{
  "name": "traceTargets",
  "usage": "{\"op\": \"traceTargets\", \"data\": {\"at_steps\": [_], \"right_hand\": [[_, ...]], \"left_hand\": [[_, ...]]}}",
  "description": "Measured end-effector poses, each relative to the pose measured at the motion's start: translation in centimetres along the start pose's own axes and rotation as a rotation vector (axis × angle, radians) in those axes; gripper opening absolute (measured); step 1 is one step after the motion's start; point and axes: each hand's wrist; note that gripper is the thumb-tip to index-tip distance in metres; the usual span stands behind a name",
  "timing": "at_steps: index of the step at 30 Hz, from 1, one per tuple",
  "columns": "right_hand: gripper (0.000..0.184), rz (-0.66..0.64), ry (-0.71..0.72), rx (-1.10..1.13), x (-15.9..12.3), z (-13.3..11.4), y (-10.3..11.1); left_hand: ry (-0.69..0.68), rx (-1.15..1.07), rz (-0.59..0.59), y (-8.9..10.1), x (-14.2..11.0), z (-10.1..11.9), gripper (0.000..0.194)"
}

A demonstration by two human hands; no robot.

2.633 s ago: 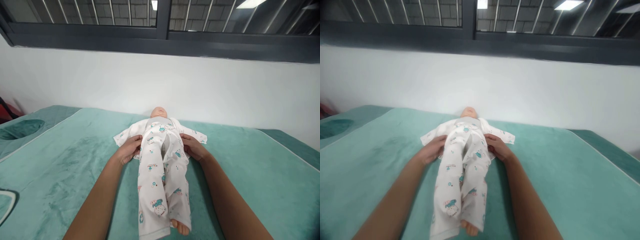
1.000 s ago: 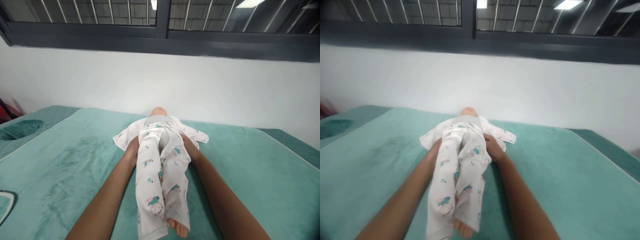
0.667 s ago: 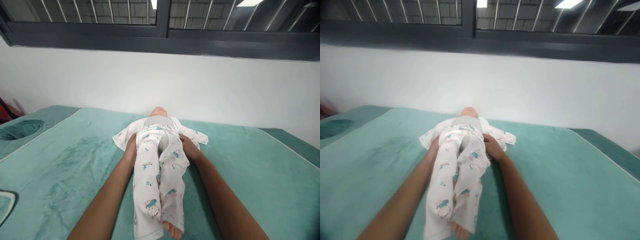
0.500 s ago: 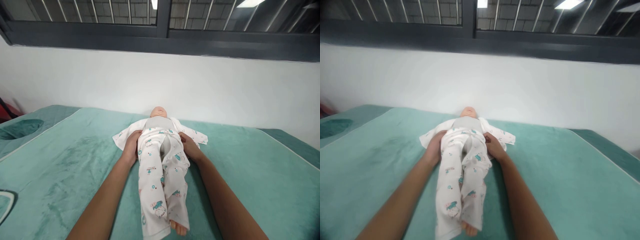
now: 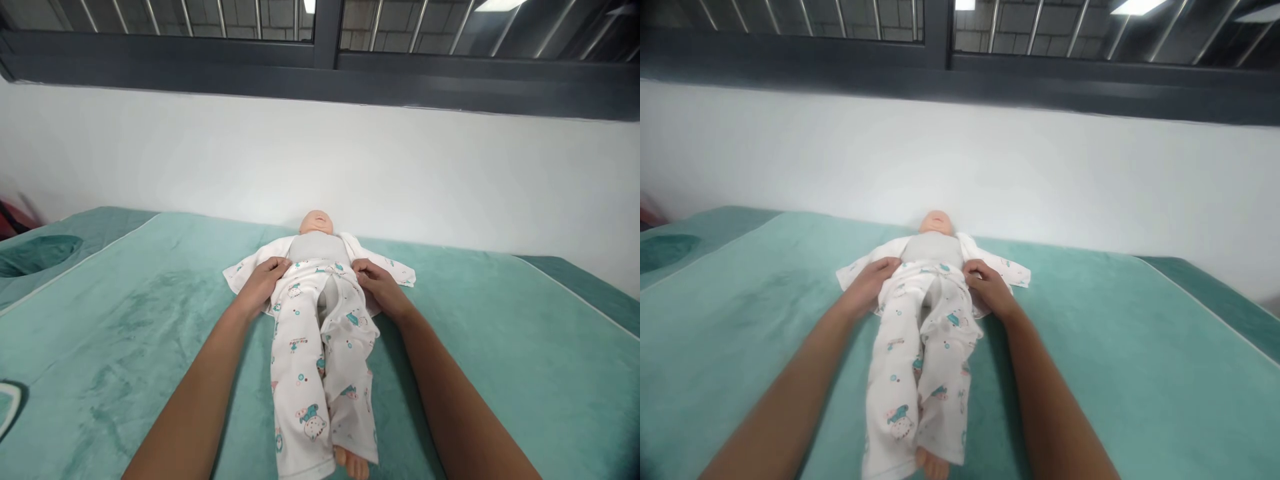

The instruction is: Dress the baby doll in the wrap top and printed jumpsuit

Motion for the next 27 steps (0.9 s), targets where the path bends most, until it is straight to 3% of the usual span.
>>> {"op": "traceTargets", "data": {"at_steps": [6,14,18,21,27], "right_hand": [[0.019,-0.065,-0.042,0.075,0.4,-0.3,-0.5],[0.025,-0.087,-0.052,0.078,0.5,-0.9,-0.9],[0.022,-0.059,0.0,0.011,1.1,-0.4,-1.2],[0.018,0.039,0.018,-0.107,1.9,-0.1,-1.4],[0.018,0.257,-0.033,-0.525,4.5,-0.3,-1.8]], "left_hand": [[-0.127,0.201,-0.099,1.2,-0.3,0.0,0.02],[-0.256,0.134,-0.118,0.7,0.3,-0.8,0.028],[-0.27,0.311,0.072,0.2,1.2,-1.3,0.026],[-0.26,0.484,0.232,0.0,2.6,-1.2,0.025],[-0.197,0.648,0.373,-0.5,5.8,-0.2,0.018]]}}
Point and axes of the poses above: each hand's wrist, its own x-axis towards the middle knuckle, its own y-axis out of the back of the hand, z = x × y, and after that the axes turned 11 degrees about x, right-handed
